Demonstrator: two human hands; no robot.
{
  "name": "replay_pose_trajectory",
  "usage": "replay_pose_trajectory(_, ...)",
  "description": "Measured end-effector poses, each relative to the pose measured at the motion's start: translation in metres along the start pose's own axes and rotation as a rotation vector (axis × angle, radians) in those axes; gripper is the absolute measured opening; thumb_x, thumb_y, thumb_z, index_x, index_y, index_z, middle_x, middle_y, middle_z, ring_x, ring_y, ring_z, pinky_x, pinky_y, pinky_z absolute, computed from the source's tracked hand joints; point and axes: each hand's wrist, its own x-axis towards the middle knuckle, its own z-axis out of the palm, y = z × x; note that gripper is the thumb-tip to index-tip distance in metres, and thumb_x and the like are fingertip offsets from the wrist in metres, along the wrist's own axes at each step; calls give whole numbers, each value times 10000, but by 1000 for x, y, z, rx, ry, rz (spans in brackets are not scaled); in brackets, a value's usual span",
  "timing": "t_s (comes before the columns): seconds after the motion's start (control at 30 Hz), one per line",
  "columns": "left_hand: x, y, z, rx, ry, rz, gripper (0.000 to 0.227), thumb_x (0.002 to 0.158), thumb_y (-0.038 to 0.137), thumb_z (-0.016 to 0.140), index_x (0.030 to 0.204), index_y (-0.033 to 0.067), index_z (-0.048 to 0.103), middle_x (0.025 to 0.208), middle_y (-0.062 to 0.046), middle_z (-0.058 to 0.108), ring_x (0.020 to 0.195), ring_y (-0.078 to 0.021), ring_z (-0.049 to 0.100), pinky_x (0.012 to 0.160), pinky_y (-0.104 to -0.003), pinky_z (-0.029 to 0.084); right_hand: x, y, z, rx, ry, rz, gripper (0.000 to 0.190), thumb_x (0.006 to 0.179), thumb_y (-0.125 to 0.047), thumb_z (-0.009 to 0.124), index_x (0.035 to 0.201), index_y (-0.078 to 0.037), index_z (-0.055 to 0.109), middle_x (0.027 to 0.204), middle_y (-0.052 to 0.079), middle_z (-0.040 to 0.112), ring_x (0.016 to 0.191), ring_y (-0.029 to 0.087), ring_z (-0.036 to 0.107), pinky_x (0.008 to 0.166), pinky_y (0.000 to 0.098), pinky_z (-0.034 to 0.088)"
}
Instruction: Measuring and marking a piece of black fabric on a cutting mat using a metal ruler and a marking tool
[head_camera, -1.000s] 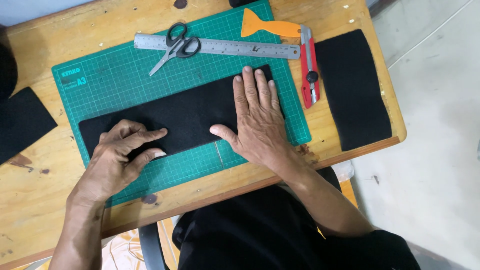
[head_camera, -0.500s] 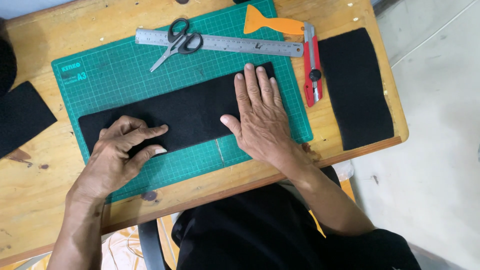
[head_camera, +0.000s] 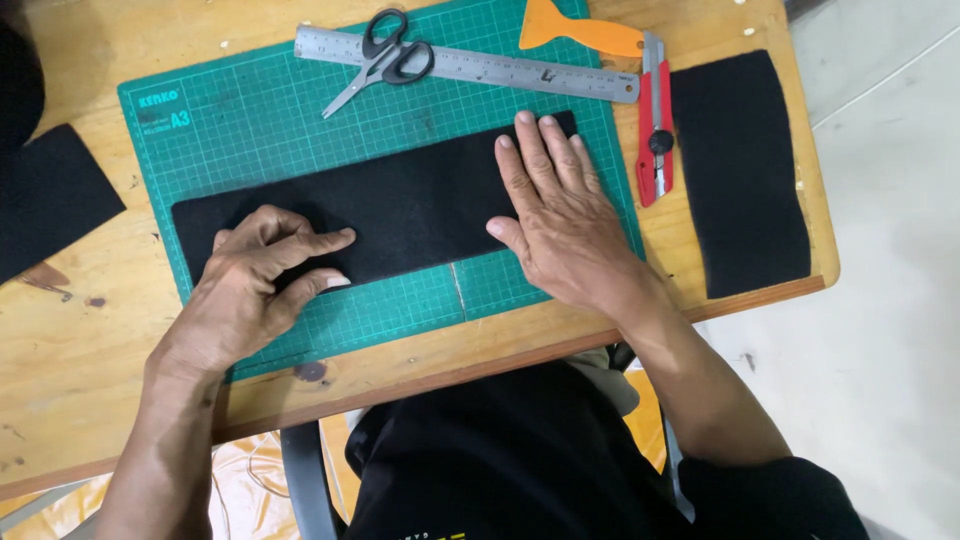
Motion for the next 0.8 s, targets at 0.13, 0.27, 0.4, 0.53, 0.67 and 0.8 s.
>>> replay_pose_trajectory(0.13,0,-2,1,5,9,3,408,918,259,753,1324,238,719,1070,4,601,1134,-165,597,1082,-413,299,-3,6,-7,-4,26,-62,755,1126,-448,494,1670,-85,118,1726,191,52,1609,405,98,1321,559,142)
replay_pose_trajectory(0.27,-3,-3,-1,25,-17,-23,401,932,230,756,1331,249,721,1093,-14,566,1096,-197,582,943,-445,304,-1,5,-14,52,-11,-67,702,1094,-378,511,1667,-115,201,1726,172,103,1590,406,127,1280,585,141)
replay_pose_trajectory(0.4,-2,-8,-3,26,-30,-8,382,951,264,745,1331,243,720,1106,-30,562,1042,-213,588,876,-423,323,2,1,-20,51,-52,-31,689,1083,-395,456,1664,-120,210,1725,166,94,1584,399,105,1238,661,111)
replay_pose_trajectory(0.53,-2,-8,-4,-16,-12,-10,525,950,259,755,1448,152,627,1024,-46,533,999,-231,575,845,-435,360,3,-3,-23,52,-87,-25,695,1072,-400,430,1657,-97,207,1725,176,83,1575,418,90,1203,708,93)
replay_pose_trajectory(0.67,0,-8,-4,-11,-7,-23,581,915,265,790,1452,137,611,1208,-67,522,1074,-231,588,861,-455,388,4,-7,-24,11,-61,-7,682,1068,-416,412,1647,-92,255,1715,213,151,1557,458,161,1158,773,81)
replay_pose_trajectory(0.8,3,3,-9,-66,-71,-121,520,920,224,757,1412,117,625,1633,-59,364,1386,-333,533,1017,-839,213,4,-18,-26,-42,25,-28,648,1055,-343,477,1592,11,399,1668,336,273,1511,552,284,1127,828,79)
